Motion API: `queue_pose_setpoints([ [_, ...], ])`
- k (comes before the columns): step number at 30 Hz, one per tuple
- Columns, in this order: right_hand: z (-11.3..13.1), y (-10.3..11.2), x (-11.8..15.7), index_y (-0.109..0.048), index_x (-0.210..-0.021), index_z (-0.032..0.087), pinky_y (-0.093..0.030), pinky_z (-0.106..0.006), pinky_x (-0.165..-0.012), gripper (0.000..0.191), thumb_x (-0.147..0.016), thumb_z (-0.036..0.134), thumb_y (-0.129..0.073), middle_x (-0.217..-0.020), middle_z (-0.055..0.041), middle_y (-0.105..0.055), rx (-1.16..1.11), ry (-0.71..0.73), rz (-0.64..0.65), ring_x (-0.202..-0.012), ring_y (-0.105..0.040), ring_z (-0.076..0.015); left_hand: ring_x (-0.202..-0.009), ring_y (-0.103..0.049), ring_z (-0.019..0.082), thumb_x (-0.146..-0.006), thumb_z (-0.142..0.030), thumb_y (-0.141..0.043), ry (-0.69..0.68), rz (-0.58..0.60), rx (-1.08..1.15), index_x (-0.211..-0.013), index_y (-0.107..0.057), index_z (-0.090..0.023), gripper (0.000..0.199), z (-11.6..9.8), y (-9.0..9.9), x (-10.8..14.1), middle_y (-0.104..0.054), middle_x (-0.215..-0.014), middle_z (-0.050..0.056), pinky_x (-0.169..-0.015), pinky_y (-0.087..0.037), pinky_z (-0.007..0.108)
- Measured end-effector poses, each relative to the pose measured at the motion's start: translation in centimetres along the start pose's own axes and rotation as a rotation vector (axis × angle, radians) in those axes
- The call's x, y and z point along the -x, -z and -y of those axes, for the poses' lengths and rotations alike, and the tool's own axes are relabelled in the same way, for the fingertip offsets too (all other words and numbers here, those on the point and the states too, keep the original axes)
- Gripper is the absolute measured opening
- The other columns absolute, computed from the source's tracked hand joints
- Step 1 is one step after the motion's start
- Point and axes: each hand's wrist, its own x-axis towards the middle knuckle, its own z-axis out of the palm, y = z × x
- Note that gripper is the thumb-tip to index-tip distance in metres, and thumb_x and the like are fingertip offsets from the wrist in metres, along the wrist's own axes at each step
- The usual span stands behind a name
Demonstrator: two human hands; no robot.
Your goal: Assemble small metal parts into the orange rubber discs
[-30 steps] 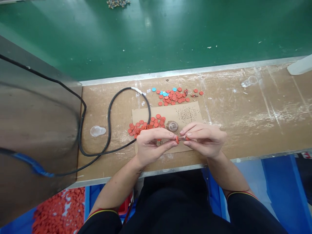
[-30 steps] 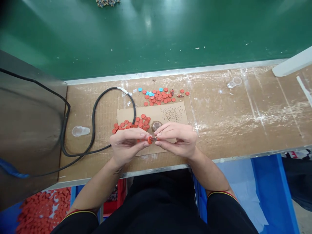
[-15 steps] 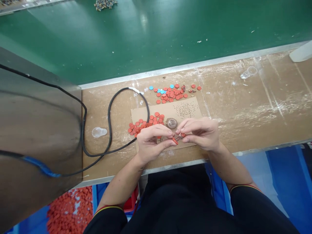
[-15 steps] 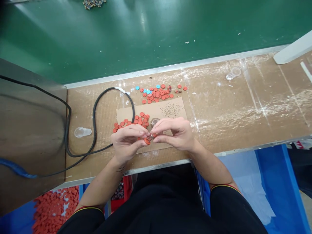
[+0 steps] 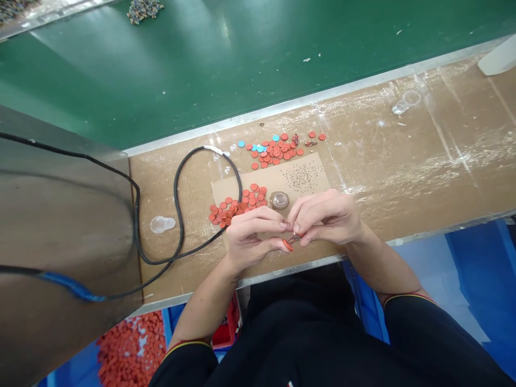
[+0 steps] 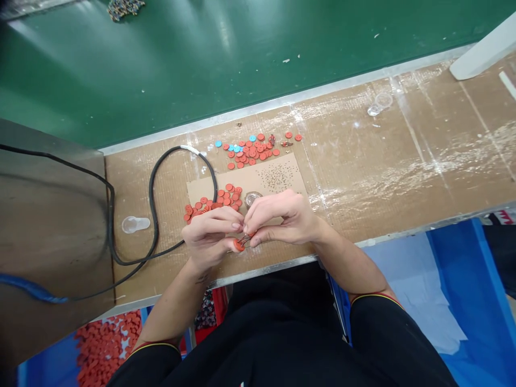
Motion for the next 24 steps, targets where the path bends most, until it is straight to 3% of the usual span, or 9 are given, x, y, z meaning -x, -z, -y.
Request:
queue_pose_setpoints([
  [16, 0.03, 0.03, 0.0, -0.078, -0.081, 0.018, -0.065, -0.021, -0.069, 0.015, -0.089, 0.027, -0.085, -0.074, -0.0028, -0.079, -0.014, -0.038, 0.018, -0.075, -0.079, -0.0133, -0.076, -0.076, 0.016, -0.084, -0.035, -0.088, -0.015, 0.014, -0.009, -0.115, -0.081, -0.024, 0.034, 0.08, -0.05, 0.1, -0.079, -0.083, 0.005, -0.069, -0.064, 0.025],
  [24, 0.07, 0.41, -0.12, -0.081, -0.091, 0.018, -0.067, -0.023, -0.073, 0.004, -0.09, 0.022, -0.083, -0.08, -0.0045, -0.082, 0.022, 0.025, 0.023, -0.08, -0.081, -0.015, -0.077, -0.076, 0.015, -0.086, -0.03, -0.087, -0.024, -0.007, 0.002, -0.115, -0.081, -0.023, 0.03, 0.07, -0.45, 0.09, -0.079, -0.085, 0.005, -0.069, -0.064, 0.024],
])
